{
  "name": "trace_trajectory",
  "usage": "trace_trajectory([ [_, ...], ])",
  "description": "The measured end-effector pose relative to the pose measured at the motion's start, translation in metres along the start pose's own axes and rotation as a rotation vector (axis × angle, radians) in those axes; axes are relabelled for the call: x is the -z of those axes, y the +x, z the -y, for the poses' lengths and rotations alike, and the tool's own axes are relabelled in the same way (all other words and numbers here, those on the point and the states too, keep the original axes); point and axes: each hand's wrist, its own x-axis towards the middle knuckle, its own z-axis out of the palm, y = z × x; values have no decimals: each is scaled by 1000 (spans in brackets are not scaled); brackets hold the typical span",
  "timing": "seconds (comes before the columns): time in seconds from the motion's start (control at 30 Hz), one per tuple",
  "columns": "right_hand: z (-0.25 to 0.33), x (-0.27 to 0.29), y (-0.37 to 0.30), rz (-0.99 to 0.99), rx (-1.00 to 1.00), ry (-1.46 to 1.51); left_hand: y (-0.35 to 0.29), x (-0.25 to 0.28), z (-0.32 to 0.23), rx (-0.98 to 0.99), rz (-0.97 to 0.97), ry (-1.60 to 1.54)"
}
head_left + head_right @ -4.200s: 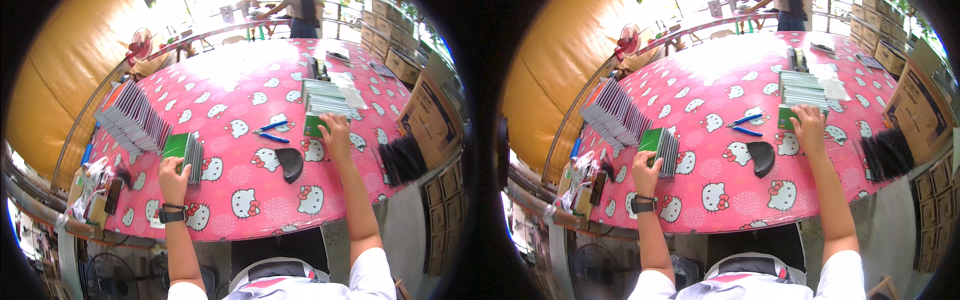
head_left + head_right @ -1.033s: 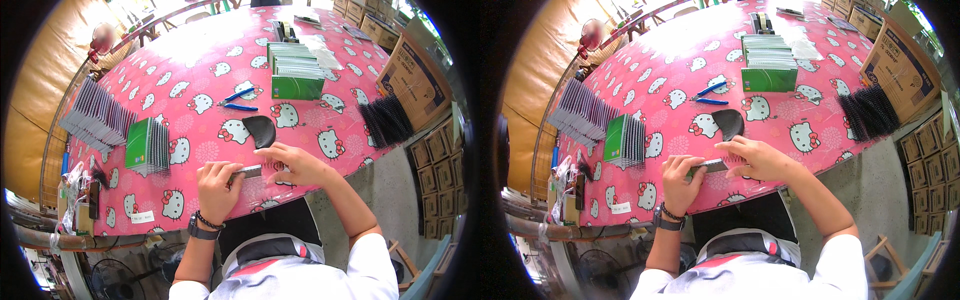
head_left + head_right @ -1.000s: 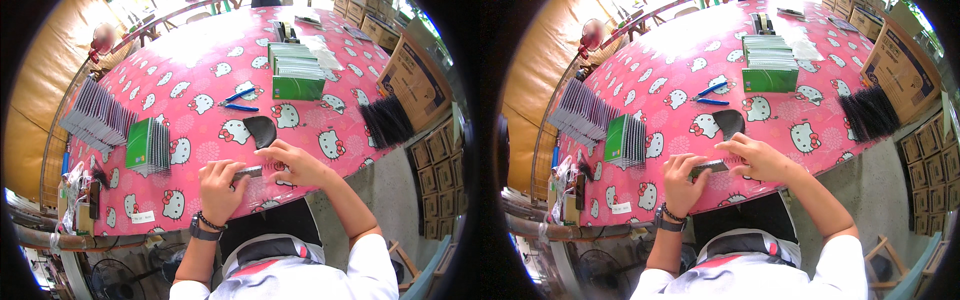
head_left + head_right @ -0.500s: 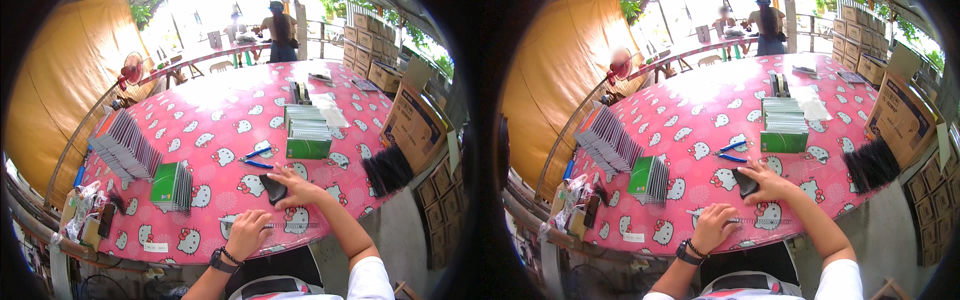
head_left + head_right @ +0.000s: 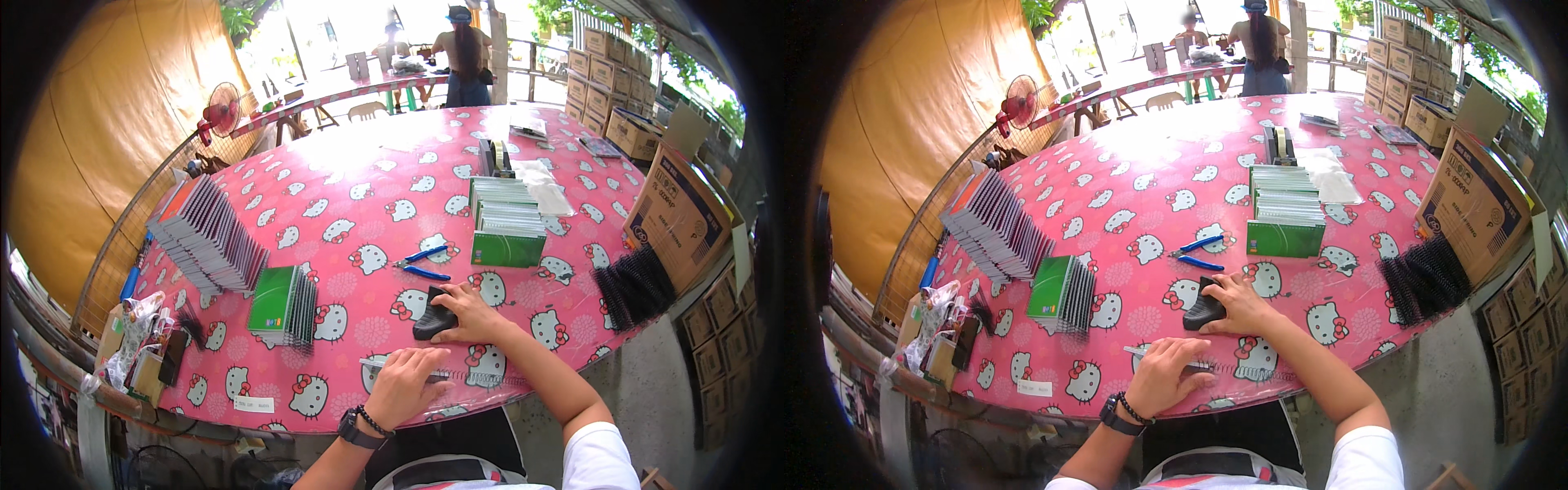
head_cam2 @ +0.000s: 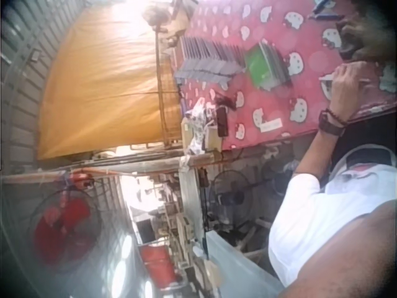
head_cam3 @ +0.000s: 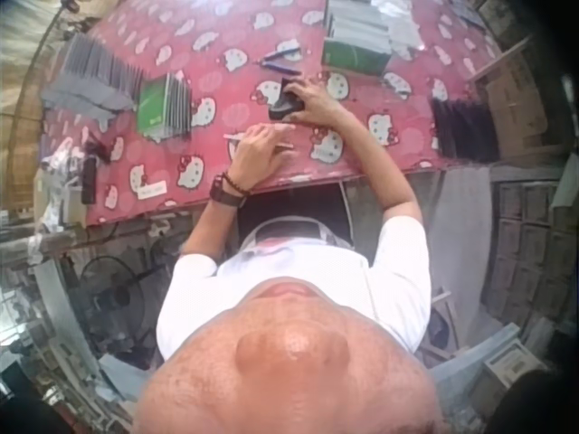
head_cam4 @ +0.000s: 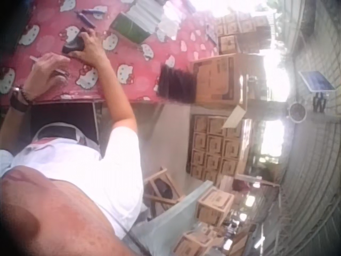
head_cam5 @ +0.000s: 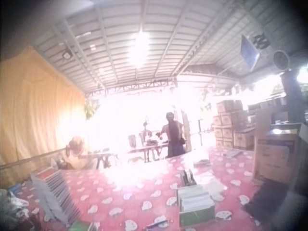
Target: The person repeatedly picks up a green notebook and a black spiral binding, inserts the binding into the notebook spine, and places the assembled notebook into a growing stack. The process is repeated continuously throughout the clip.
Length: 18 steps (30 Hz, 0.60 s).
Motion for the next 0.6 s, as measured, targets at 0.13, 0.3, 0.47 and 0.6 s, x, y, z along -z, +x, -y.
trace_trajectory([
  [0.13,10,11,-13,42,-182,593,-7,-5,2,13,-79,155],
  [0.3,23,29,-44,44,-304,1402,-12,6,6,143,-203,126],
  [0.47,42,11,-63,205,-206,1238,-23,3,25,132,-126,168],
  [0.6,45,24,-51,139,-146,1006,-21,5,25,105,-134,163],
])
